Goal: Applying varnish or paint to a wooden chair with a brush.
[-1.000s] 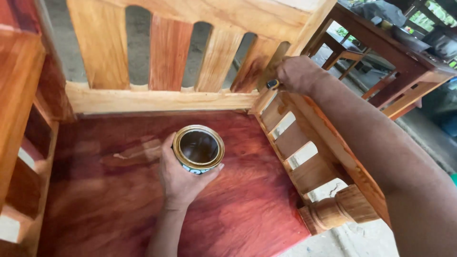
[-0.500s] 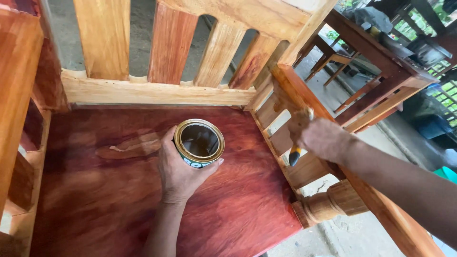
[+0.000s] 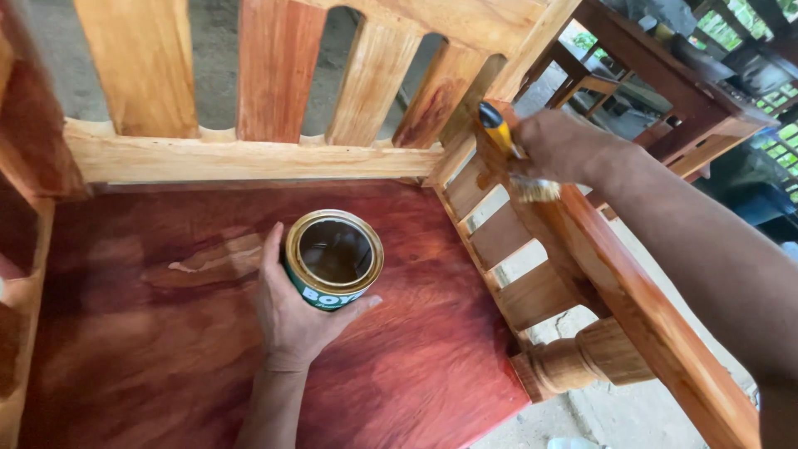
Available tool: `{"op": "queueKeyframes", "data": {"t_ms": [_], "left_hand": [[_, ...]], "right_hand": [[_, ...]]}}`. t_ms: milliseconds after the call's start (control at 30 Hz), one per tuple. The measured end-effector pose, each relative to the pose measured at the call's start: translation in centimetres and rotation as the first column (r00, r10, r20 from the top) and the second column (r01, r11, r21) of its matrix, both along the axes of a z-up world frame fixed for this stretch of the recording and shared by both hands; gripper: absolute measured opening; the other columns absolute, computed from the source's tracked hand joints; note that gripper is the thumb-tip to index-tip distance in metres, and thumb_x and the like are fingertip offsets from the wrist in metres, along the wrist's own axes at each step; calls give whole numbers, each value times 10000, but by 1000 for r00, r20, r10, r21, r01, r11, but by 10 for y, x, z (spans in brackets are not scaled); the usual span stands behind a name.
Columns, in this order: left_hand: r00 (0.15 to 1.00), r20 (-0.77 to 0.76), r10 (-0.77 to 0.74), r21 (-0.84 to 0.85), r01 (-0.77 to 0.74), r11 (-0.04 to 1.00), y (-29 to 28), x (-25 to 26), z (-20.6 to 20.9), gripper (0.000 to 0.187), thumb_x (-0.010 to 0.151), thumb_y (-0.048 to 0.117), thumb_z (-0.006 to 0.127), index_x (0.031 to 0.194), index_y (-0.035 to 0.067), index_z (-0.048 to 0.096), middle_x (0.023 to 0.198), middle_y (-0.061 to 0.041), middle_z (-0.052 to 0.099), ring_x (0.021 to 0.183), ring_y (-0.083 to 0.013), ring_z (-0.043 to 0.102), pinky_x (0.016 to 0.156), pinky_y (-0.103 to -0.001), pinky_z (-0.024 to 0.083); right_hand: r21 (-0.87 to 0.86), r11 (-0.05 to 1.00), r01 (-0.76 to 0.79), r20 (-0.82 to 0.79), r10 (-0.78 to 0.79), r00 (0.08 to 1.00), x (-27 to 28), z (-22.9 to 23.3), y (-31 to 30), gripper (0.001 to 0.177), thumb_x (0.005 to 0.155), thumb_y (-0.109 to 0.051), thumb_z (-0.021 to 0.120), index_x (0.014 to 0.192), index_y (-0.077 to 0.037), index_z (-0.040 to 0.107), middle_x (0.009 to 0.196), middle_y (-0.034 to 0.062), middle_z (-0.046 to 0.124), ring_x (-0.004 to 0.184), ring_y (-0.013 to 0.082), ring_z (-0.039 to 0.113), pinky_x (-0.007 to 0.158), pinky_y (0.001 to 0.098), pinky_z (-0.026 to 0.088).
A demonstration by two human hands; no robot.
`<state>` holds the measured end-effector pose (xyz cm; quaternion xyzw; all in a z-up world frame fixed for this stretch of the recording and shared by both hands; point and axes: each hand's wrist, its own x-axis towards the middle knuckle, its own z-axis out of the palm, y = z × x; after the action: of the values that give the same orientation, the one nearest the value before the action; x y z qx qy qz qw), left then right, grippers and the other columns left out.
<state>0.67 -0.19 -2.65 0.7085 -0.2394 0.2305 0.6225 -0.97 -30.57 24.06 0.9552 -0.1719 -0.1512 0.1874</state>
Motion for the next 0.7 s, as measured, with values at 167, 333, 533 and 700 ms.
{"op": "queueKeyframes", "data": {"t_ms": [167, 333, 533, 700], "left_hand": [[1000, -11, 28, 26, -28, 999, -1, 2, -1, 1380, 494, 508, 999, 1509, -41, 243, 1372, -293, 545, 1248, -408, 604, 1042, -515, 502], [999, -24, 24, 18, -24, 1000, -2, 1, 4, 1376, 475, 498, 1005, 1499, -41, 263, 1356, -261, 571, 1233, -378, 617, 1036, -498, 506], [999, 15, 43, -17, -43, 999, 1, 0, 10, 1339, 475, 479, 1008, 1485, -36, 294, 1372, -279, 563, 1236, -396, 616, 1038, -484, 510], [1000, -4, -1, -11, 1, 1000, -1, 0, 3, 1350, 480, 458, 1013, 1500, -35, 280, 1355, -272, 583, 1216, -384, 636, 1023, -483, 526]], "right_hand": [[-147, 984, -102, 41, 109, 993, 42, -7, 12, 305, 966, -347, 696, 1183, -133, 696, 945, 121, 718, 839, 244, 713, 771, 407, 623], [-443, 829, -341, -41, 361, 932, 79, -16, 4, 284, 968, -330, 693, 1199, -165, 683, 1020, 40, 676, 876, 227, 685, 748, 394, 611], [-520, 713, -470, -53, 523, 851, 79, -27, -30, 312, 988, -204, 622, 1296, -233, 663, 1462, -7, 545, 858, 173, 710, 624, 317, 628], [-370, 825, -427, -168, 393, 904, 8, -5, 11, 282, 996, -252, 598, 1273, -219, 633, 1023, 50, 731, 794, 242, 727, 664, 361, 611]]}}
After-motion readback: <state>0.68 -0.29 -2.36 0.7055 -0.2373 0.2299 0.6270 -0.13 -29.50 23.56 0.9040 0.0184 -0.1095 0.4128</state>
